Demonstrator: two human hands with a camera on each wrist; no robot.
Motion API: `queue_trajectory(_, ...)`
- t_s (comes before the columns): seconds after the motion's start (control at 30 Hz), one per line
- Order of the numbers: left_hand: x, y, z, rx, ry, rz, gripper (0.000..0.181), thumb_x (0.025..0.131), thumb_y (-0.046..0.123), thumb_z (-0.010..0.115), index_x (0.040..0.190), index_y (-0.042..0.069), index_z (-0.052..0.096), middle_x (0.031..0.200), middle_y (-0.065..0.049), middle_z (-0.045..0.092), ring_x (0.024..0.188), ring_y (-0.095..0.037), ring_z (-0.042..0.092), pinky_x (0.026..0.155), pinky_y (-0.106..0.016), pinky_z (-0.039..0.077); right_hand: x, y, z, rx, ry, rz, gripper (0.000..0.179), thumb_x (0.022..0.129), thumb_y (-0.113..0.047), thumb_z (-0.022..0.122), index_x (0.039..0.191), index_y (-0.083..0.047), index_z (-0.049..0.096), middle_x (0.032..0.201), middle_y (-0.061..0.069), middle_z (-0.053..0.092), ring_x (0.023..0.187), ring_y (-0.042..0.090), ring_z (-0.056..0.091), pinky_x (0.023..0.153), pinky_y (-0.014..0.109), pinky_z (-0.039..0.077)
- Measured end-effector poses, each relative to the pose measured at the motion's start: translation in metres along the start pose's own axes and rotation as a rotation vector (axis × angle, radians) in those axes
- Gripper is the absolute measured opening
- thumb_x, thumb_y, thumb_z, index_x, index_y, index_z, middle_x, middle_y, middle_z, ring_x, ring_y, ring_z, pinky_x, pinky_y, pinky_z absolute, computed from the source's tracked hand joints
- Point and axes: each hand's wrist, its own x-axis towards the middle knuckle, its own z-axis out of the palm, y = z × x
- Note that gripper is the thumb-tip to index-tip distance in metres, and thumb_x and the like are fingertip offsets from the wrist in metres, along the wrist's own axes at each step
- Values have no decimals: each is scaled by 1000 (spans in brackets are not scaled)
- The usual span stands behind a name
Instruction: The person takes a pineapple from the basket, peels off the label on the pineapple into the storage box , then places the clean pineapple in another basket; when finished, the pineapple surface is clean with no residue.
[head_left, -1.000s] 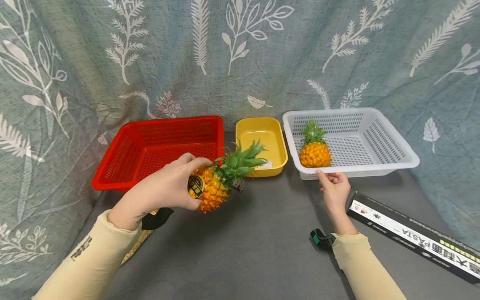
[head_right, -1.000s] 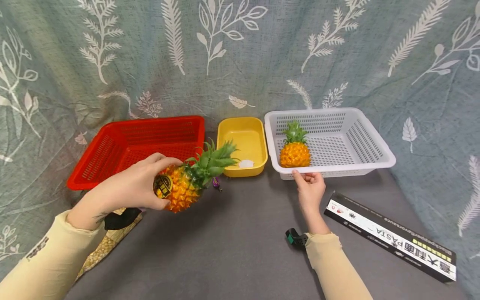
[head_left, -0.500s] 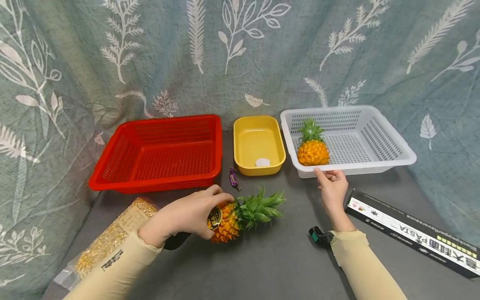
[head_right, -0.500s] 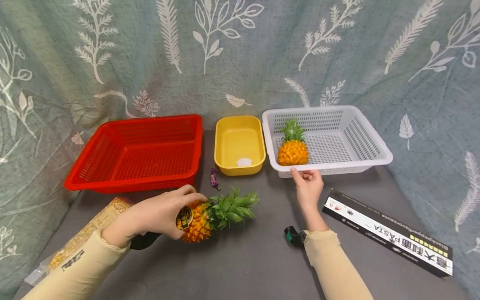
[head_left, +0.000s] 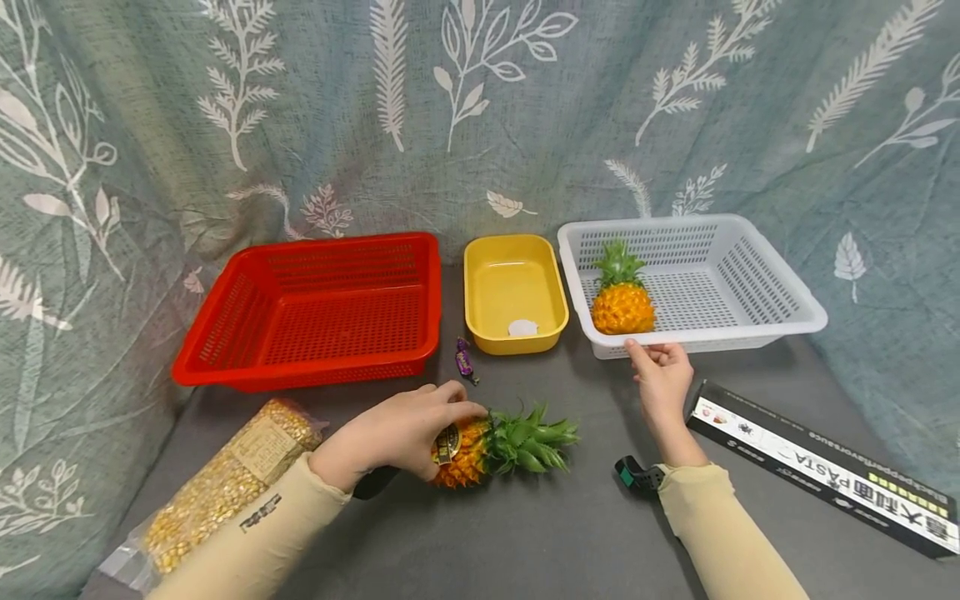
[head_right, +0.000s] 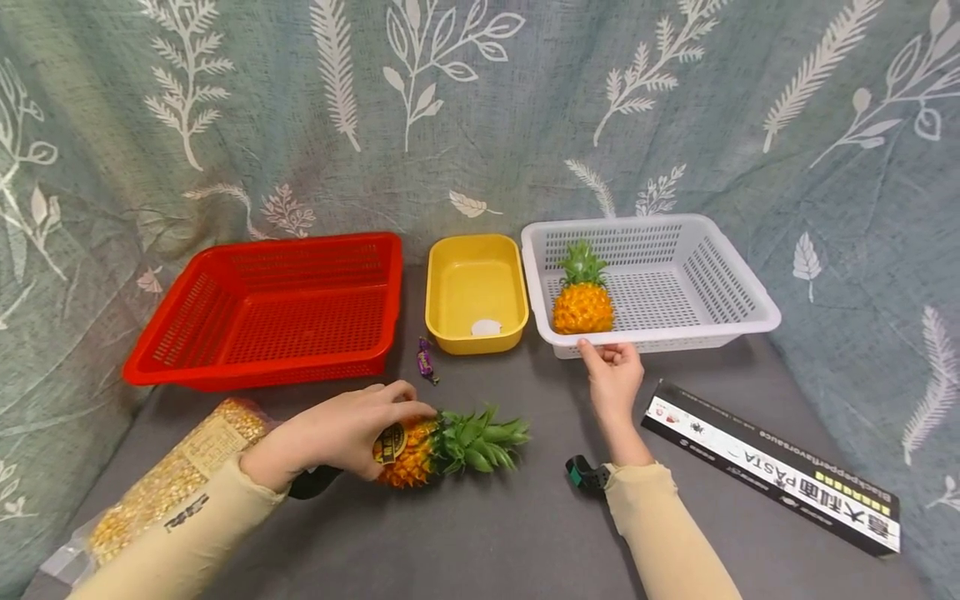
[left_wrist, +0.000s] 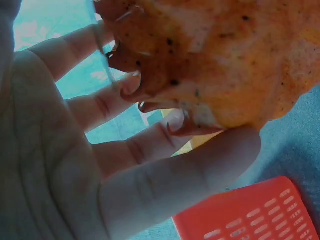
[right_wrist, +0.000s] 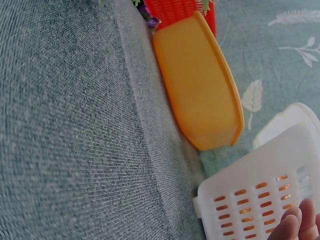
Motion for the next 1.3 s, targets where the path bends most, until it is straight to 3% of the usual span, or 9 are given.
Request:
queue_trajectory(0.27, 1, -3, 6, 5, 57, 46, 80, 54, 25, 82, 128, 22, 52, 112, 4, 50, 91, -16, 51, 72, -29, 46, -1, 1, 0, 0, 8, -5, 19, 81, -11, 69, 86, -7, 52, 61, -12, 55, 54, 3, 52, 44, 15, 42)
queue_trajectory(0.43, -3, -6, 12, -45, 82, 14, 82, 56, 23, 81, 131, 25, 49, 121, 6, 49, 98, -14, 51, 72, -31, 46, -1, 2, 1, 3, 10, 0, 18, 81, -11, 70, 85, -9, 52, 61, -12, 55, 54, 2, 51, 44, 15, 42)
queue_trajectory(0.6, -12, -9, 21, -135, 142, -41, 85, 60, 26, 83, 135, 27, 44, 130, 3, 44, 105, -13, 51, 73, -33, 47, -1, 1, 1, 14, 19, 5, 19, 81, -10, 70, 84, -12, 52, 61, -12, 56, 54, 3, 52, 44, 15, 41)
queue_trajectory(0.9, -29, -10, 43, -262, 338, -100, 83, 62, 25, 85, 134, 23, 45, 137, -1, 39, 116, -17, 46, 71, -31, 48, -2, 1, 2, 18, 13, -6, 19, 82, -11, 69, 84, -12, 51, 61, -12, 55, 54, 4, 52, 44, 16, 42)
queue_trajectory(1.03, -34, -9, 55, -360, 409, -144, 82, 60, 20, 86, 132, 19, 47, 136, -5, 41, 119, -20, 45, 79, -37, 50, -3, 0, 2, 23, 20, -11, 19, 81, -11, 70, 83, -12, 51, 61, -11, 55, 54, 5, 52, 43, 16, 42)
queue_trajectory(1.3, -40, -7, 73, -574, 485, -171, 84, 60, 7, 85, 133, 13, 44, 137, -12, 39, 119, -27, 47, 85, -45, 49, -1, 1, 1, 19, 8, -5, 18, 82, -10, 69, 84, -10, 51, 61, -12, 55, 53, 2, 52, 44, 15, 42)
